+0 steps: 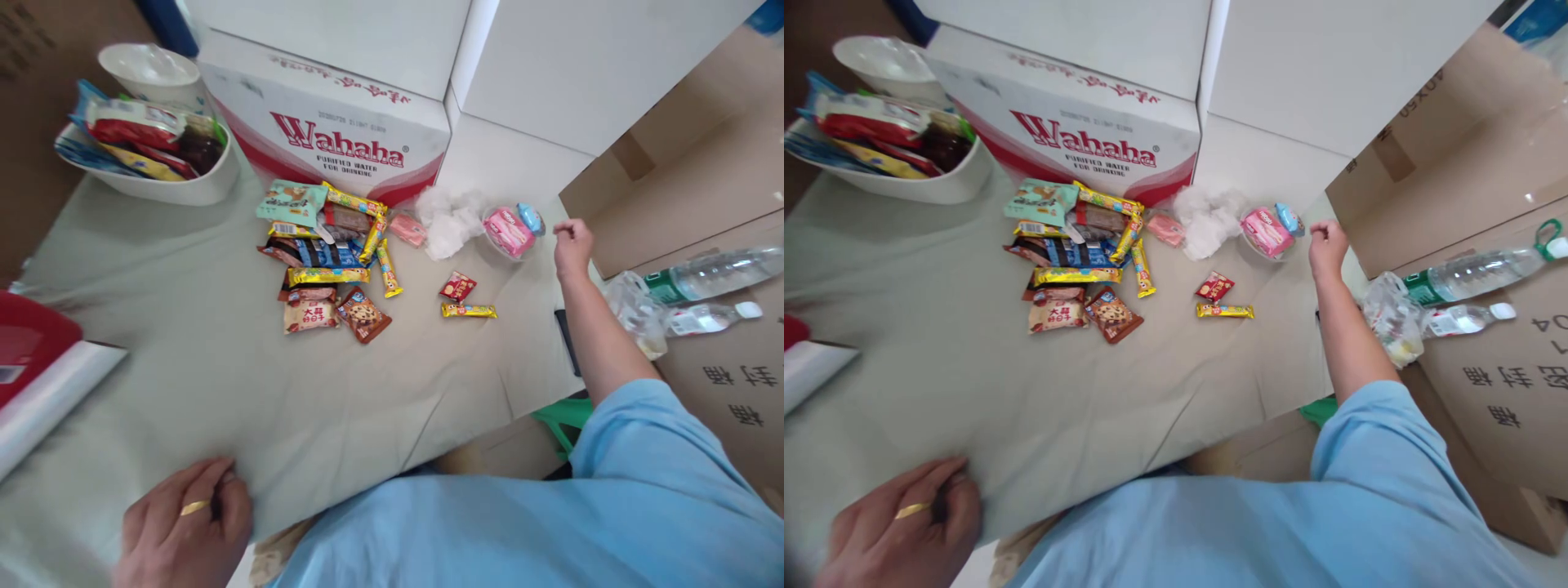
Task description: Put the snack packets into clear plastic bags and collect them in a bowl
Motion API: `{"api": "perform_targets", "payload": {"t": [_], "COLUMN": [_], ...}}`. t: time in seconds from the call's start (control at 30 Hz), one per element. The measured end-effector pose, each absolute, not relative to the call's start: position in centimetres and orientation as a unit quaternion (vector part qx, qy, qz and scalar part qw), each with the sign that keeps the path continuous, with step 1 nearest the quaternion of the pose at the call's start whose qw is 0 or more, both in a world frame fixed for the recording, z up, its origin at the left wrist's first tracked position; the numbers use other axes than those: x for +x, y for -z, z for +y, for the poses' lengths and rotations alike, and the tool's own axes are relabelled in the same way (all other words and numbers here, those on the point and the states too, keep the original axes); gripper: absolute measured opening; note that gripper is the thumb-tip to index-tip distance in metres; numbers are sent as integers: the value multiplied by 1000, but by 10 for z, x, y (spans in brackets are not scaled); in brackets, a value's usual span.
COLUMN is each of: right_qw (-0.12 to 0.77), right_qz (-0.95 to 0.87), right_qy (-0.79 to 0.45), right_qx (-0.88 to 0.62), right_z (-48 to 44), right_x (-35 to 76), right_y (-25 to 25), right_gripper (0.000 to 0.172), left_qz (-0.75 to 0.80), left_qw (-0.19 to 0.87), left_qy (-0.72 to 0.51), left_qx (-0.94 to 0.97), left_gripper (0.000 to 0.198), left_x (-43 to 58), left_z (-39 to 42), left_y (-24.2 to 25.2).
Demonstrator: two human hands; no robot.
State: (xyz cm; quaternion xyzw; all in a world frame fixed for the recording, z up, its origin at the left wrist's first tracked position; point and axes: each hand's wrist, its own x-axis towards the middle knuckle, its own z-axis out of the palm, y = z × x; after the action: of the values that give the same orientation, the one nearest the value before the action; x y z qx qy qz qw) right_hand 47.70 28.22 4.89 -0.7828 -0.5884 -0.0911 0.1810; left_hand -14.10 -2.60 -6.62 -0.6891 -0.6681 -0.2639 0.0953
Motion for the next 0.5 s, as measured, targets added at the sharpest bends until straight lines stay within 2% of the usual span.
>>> {"api": "perform_targets", "payload": {"t": [0.13, 0.23, 0.37, 0.5], "right_qw": [199, 197, 183, 190], "right_qz": [-645, -682, -655, -626], "right_qy": [30, 9, 57, 81], "right_qx": [-737, -704, -731, -752], "right_z": [242, 233, 227, 211], "right_x": [470, 463, 468, 495], "right_y": [-18, 1, 12, 16], "right_gripper": [27, 27, 25, 27], "left_qz": [-666, -662, -663, -709], "left_qw": [96, 101, 90, 12], "left_qy": [256, 254, 258, 291], "left_qx": [-694, -697, -697, -642], "left_gripper": [25, 24, 23, 35], "left_x": [-142, -142, -141, -141], "left_z": [-25, -23, -23, -26], "left_y": [65, 63, 62, 66]}}
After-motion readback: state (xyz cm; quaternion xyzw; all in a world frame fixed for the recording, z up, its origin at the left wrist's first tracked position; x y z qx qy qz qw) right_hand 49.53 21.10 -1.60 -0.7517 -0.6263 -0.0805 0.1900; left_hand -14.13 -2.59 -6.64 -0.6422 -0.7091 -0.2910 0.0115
